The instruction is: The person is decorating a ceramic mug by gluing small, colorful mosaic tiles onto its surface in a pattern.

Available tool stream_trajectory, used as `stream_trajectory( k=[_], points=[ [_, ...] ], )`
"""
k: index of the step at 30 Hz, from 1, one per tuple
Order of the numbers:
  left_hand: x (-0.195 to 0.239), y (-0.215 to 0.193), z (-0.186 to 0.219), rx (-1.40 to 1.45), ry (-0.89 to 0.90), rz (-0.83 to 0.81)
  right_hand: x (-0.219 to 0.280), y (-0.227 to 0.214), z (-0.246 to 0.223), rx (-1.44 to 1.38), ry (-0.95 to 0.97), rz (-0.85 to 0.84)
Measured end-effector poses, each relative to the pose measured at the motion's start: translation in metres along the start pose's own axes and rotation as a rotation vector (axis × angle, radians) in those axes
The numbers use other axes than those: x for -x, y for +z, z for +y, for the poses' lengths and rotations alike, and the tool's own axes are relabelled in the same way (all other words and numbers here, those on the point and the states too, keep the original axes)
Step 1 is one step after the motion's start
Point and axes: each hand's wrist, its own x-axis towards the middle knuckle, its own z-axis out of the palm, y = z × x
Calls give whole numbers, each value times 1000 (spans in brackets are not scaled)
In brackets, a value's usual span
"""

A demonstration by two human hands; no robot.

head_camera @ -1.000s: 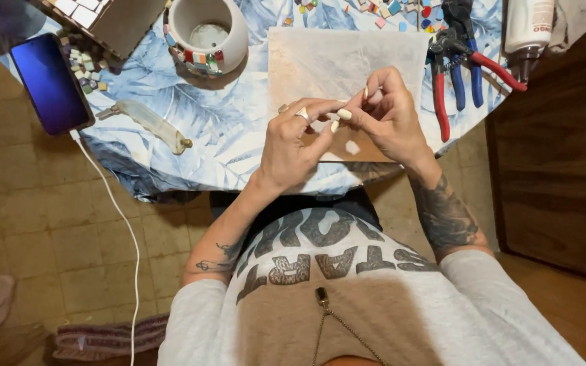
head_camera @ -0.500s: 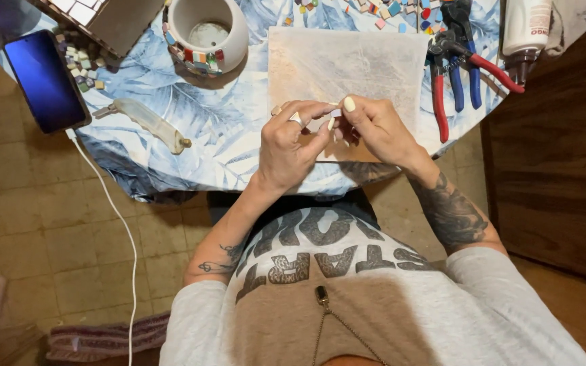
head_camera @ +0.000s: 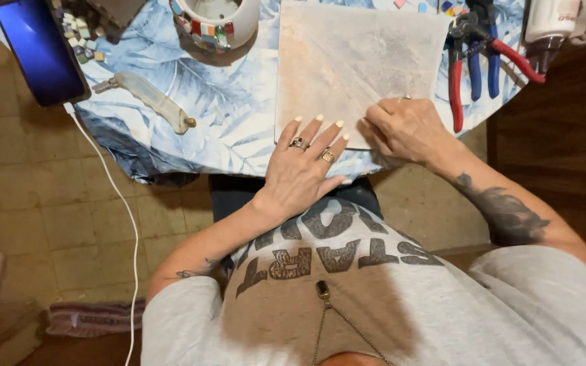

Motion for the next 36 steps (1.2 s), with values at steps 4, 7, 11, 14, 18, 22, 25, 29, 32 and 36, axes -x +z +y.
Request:
stream_trajectory(
  k=[4,7,11,14,18,22,25,29,32,36],
  points=[
    [4,0,-4,17,-28,-93,16,25,6,50,-25,0],
    [3,-1,-8,44,-18,-98,-8,36,3,10,18,20],
    [5,0,-8,-69,-1,-202,-79,57,3,-80,-61,98],
    [4,-1,-7,-181,12,-232,-102,65,9,-68,-133,59],
    [2,-4,-8,-212,15,-235,-60,31,8,-95,-70,-161],
    [5,2,-10,48,-19,-196,29,33,21,34,-40,-48],
    [5,0,-11,41,2,-181,32,33,18,15,34,-63],
    [5,0,-11,32,1,-201,-41,58,13,-23,-30,88],
    [4,1,-8,16,-15,-216,-97,83,17,-90,-108,159],
    [4,1,-8,4,-30,-232,-83,85,25,-74,-186,142]
  ],
)
